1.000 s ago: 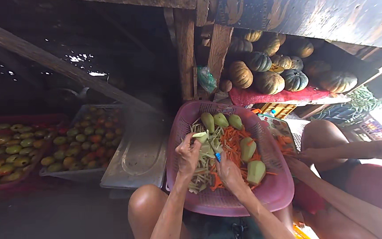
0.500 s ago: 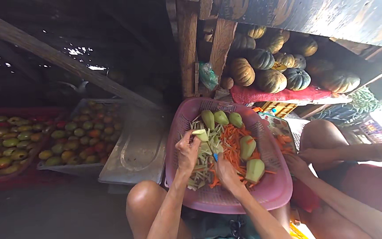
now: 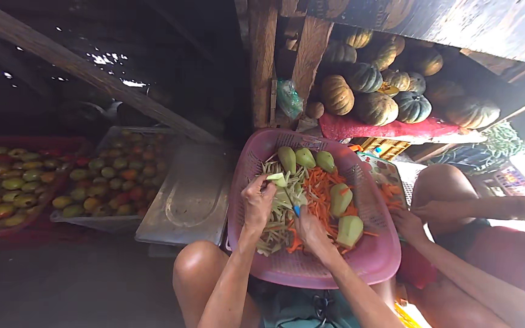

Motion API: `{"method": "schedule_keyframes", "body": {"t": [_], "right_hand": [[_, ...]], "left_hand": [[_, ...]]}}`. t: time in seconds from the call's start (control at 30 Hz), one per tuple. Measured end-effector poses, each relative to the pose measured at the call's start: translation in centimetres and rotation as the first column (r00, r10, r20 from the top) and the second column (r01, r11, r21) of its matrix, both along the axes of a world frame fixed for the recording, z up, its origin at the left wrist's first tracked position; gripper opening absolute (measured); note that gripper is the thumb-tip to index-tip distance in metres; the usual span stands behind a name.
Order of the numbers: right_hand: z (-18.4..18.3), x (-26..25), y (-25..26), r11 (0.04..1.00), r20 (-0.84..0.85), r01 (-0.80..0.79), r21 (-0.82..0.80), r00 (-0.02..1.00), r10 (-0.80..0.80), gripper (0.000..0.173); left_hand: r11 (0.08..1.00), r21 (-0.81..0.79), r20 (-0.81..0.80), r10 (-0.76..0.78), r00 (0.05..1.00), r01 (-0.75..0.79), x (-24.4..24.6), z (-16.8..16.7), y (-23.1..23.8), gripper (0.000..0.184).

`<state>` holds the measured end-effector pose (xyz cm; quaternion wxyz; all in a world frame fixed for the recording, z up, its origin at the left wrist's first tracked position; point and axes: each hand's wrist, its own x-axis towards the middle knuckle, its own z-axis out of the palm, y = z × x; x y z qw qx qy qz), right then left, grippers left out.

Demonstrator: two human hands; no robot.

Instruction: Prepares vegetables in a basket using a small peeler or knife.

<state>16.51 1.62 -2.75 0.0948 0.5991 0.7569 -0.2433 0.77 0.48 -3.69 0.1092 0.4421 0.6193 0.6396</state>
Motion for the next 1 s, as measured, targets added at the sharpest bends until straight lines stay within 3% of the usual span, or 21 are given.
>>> {"method": "schedule_keyframes", "body": {"t": [0.1, 0.2, 0.3, 0.33, 0.5, 0.57, 0.67, 0.77, 0.9, 1.0], "right_hand": [[-1.0, 0.9, -0.1, 0.999, 0.06, 0.033, -0.04, 0.998, -0.03, 0.046], [2.1, -0.1, -0.5, 0.988, -0.064, 0.012, 0.152, 0.998, -0.002, 0.043], [3.5, -1.2, -0.3, 0.927, -0.219, -0.007, 0.376, 0.971, 0.096, 0.039], [3.3, -1.3, -0.2, 0.933, -0.208, -0.015, 0.359, 0.974, 0.096, 0.04], [-1.1, 0.4, 0.4, 0.998, 0.037, 0.031, -0.059, 0.999, -0.029, 0.046], [-0.6, 0.6, 0.4, 0.998, 0.031, 0.047, -0.036, 0.998, -0.046, 0.046], [2.8, 0.0, -0.3, 0.984, -0.128, 0.002, 0.177, 0.992, 0.021, 0.043], [4.1, -0.9, -0.4, 0.942, -0.219, -0.023, 0.334, 0.97, 0.102, 0.04], [0.5, 0.0, 0.1, 1.0, -0.004, 0.008, 0.01, 1.0, -0.008, 0.044], [-1.2, 1.1, 0.2, 0.997, 0.053, 0.053, -0.061, 0.997, -0.05, 0.046]], "left_hand": [[0.999, -0.032, 0.032, 0.003, 0.999, -0.002, -0.5, 0.3, -0.1, 0.016], [0.986, -0.163, 0.007, -0.038, 0.999, 0.038, 0.1, 0.2, -0.2, 0.016], [0.979, -0.189, -0.019, -0.082, 0.996, 0.077, 0.4, 0.4, 0.0, 0.018], [0.983, -0.167, -0.007, -0.08, 0.997, 0.078, 0.5, 0.6, 0.0, 0.018], [0.996, -0.061, 0.145, -0.05, 0.988, 0.06, -0.4, 1.2, -0.3, 0.016], [0.988, -0.137, 0.156, -0.057, 0.986, 0.078, -0.7, 1.4, -0.4, 0.018], [0.962, -0.251, 0.098, -0.083, 0.992, 0.106, -0.1, 1.1, -0.4, 0.018], [0.961, -0.254, 0.055, -0.103, 0.993, 0.114, 0.3, 1.3, -0.3, 0.018], [0.987, -0.129, 0.142, -0.081, 0.987, 0.099, 0.1, 1.6, -0.4, 0.017], [0.988, -0.118, 0.176, -0.078, 0.981, 0.1, -0.6, 1.7, -0.4, 0.017]]}}
